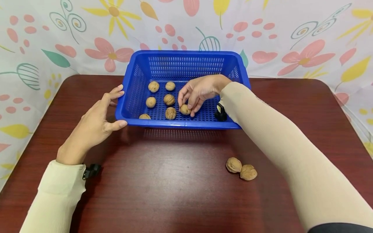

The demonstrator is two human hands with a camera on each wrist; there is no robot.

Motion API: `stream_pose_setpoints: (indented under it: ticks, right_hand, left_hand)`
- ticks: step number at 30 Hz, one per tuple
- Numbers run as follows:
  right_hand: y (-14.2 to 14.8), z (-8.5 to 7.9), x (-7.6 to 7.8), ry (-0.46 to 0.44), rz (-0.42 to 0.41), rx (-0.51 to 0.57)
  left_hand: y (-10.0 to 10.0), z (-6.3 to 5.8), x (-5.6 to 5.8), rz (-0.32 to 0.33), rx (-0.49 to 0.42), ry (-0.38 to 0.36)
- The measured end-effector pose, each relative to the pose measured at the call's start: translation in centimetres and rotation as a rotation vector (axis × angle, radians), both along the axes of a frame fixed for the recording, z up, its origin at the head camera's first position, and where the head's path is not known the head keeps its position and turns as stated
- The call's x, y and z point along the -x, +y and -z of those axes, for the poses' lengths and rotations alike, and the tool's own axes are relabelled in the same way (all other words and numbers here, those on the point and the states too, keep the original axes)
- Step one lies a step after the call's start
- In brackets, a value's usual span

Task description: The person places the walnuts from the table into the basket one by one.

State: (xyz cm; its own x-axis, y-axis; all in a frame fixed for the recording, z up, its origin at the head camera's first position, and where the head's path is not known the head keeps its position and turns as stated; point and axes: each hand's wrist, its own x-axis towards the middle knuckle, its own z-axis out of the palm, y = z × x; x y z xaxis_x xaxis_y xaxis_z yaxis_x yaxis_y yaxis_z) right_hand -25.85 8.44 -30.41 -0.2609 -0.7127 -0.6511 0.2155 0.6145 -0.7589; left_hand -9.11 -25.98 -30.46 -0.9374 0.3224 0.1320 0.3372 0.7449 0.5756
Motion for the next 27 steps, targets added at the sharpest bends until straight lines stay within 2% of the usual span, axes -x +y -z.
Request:
stream_pose_setpoints:
  ticks: [8,27]
  right_hand:
    - [-0.1,0.16,-0.12,0.014,-0.048,-0.03]
    - [-0.13,0.3,-0.16,0.045,-0.046,-0.054]
  left_hand:
    - [0.02,-0.09,0.05,-0.01,0.0,-0.014]
    - [0.07,-0.14,0.0,-0.019,0.004,-0.024]
